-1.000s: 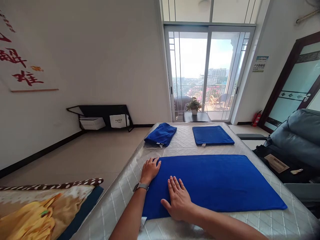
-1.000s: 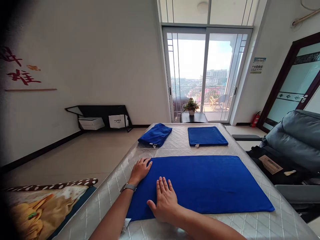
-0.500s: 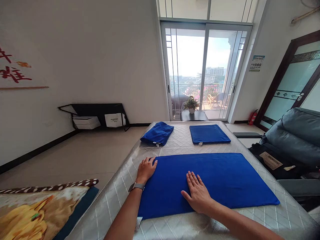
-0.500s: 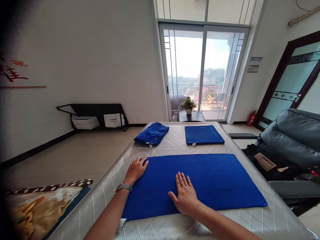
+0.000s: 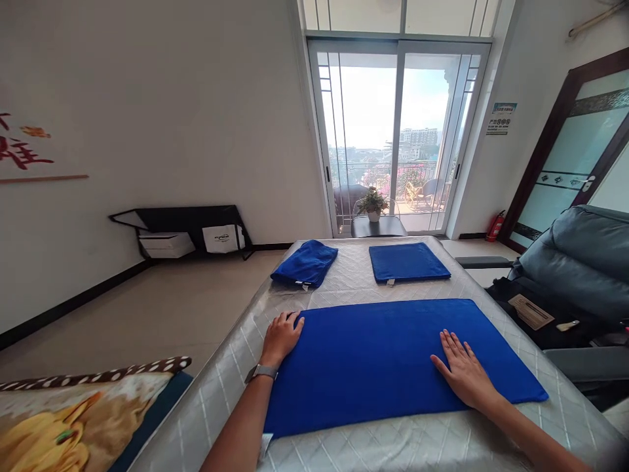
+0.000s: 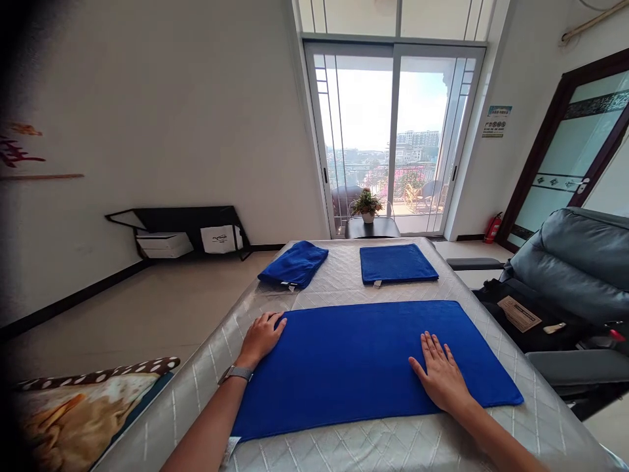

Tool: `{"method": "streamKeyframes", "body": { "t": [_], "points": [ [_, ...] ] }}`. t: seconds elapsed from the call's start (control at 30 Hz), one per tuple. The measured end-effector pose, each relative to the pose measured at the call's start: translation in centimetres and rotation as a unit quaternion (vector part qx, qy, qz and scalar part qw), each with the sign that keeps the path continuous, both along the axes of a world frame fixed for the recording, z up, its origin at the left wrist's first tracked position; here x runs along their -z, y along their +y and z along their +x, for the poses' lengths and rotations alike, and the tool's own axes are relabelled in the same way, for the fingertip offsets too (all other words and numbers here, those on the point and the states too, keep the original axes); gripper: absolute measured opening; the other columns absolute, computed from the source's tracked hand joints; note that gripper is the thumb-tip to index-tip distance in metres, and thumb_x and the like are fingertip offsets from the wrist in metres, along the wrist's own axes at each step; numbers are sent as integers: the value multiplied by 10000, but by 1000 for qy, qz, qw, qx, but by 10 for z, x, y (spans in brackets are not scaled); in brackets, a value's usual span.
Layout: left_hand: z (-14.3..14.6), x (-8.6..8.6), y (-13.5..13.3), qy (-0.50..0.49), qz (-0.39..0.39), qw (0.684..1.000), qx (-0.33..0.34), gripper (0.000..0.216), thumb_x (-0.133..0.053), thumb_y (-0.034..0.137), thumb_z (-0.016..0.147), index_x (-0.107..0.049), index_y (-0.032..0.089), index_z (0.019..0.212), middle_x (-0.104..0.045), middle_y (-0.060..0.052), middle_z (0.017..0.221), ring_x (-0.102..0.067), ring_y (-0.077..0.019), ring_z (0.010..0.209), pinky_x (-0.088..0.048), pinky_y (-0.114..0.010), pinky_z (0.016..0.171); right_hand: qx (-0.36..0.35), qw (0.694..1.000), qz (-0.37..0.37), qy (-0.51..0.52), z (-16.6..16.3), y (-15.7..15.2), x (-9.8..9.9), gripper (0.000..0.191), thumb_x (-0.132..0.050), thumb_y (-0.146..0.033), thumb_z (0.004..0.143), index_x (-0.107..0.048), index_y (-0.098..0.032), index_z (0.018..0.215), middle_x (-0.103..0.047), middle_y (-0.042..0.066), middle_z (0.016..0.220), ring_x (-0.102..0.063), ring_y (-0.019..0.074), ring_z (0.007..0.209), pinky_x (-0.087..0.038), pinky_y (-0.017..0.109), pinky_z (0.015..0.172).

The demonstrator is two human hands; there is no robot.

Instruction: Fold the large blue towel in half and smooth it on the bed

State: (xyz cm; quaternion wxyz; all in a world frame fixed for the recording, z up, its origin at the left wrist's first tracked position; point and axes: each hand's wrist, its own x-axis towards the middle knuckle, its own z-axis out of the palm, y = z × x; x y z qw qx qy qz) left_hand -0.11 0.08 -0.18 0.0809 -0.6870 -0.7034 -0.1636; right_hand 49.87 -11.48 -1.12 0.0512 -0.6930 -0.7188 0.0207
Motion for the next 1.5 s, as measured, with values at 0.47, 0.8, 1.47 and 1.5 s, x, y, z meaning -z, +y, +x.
{"method": "streamKeyframes", "body": {
  "t": [0.47,0.8,1.47,1.5],
  "points": [
    [0,-1,1,2,-15,1000,-5,469,-360,426,992,-621,215,1319,-617,-107,1290,-588,-280,1134,-451,-409,1000,110,992,54,-20,147,14,40,885,-111,-656,896,-256,-86,1557,-244,117,1620,-194,261,1496,-175,483,1216],
    [1,-3,-2,8,-16,1000,1,485,-333,439,1000,-620,215,1319,-613,-103,1290,-591,-270,1137,-450,-387,995,106,992,65,-22,141,11,36,858,-123,-637,918,-247,-76,1556,-256,101,1619,-173,236,1501,-144,458,1230],
    [1,-2,-1,-11,-5,1000,-1,449,-374,422,992,-633,220,1297,-621,-105,1282,-579,-269,1126,-434,-397,1001,-190,979,63,35,-85,21,-40,623,-233,-482,1006,-334,-175,1539,-317,66,1590,-238,231,1483,-202,462,1219],
    [1,-3,-2,-12,-6,1000,-2,444,-378,419,991,-634,220,1295,-622,-104,1282,-579,-267,1123,-433,-397,1002,-211,975,53,46,-103,23,-43,642,-223,-507,1010,-321,-164,1542,-311,77,1591,-236,228,1483,-208,454,1217]
  ]
}}
